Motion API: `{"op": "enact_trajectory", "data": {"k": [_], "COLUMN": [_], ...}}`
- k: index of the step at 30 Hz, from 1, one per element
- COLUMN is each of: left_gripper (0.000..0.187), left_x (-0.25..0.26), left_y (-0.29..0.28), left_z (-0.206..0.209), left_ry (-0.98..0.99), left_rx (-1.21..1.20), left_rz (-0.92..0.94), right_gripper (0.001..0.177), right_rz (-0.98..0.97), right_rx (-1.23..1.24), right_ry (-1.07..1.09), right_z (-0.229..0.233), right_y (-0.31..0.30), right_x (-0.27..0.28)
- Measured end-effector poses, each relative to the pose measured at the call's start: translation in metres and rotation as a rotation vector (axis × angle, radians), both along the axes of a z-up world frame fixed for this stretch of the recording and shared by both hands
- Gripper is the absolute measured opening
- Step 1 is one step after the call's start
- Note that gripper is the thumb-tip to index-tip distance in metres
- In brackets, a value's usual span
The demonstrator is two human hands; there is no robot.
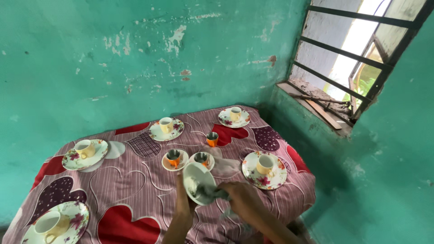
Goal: The person wipes and cleans an orange cup and a white bowl using a cloth by hand while standing over a table set with dishes.
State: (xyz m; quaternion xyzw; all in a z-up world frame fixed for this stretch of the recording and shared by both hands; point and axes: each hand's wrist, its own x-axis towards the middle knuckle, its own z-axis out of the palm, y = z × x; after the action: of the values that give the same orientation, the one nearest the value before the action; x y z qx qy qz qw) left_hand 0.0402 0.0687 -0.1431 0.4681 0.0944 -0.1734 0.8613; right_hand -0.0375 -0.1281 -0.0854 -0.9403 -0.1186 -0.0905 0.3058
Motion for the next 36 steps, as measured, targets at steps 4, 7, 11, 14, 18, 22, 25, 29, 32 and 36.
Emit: {"op": "enact_trajectory", "data": {"k": [4,7,11,14,18,22,25,29,32,36], "left_gripper": [0.082,0.079,0.075,0.065,0.07,0.062,0.044,0.025,0.024,0.025], "left_x": [0.005,0.018,0.028,0.047,0.085,0.095,0.115,0.157,0.194,0.24], "left_y": [0.014,0.02,0.034,0.045,0.034,0.035,0.034,0.034,0.038,0.039], "left_z": [-0.016,-0.035,-0.063,-0.082,-0.112,-0.101,-0.077,-0.065,-0.075,-0.103], "left_ry": [-0.177,-0.418,-0.568,-0.209,-0.112,-0.182,-0.3,-0.331,-0.356,-0.411], "left_rx": [-0.137,0.133,0.263,0.18,0.606,0.747,0.759,0.775,0.848,0.831], "left_rz": [0.0,0.0,-0.085,-0.127,-0.061,-0.008,0.038,0.067,0.066,0.084], "right_gripper": [0.041,0.028,0.04,0.047,0.052,0.052,0.051,0.041,0.045,0.054], "right_rz": [-0.219,-0.398,-0.298,-0.332,-0.418,-0.348,-0.398,-0.484,-0.548,-0.664], "right_rx": [0.192,0.361,1.258,1.365,1.377,1.303,1.155,0.938,0.91,0.633], "right_ry": [0.033,0.285,0.422,0.4,0.428,0.339,0.295,0.29,0.31,0.307], "right_z": [-0.052,-0.11,-0.163,-0.166,-0.158,-0.166,-0.187,-0.208,-0.213,-0.204], "right_y": [-0.012,-0.01,-0.006,-0.002,0.007,0.01,0.0,-0.014,-0.024,-0.028], "right_x": [0.033,0.067,0.086,0.091,0.105,0.124,0.153,0.198,0.239,0.29]}}
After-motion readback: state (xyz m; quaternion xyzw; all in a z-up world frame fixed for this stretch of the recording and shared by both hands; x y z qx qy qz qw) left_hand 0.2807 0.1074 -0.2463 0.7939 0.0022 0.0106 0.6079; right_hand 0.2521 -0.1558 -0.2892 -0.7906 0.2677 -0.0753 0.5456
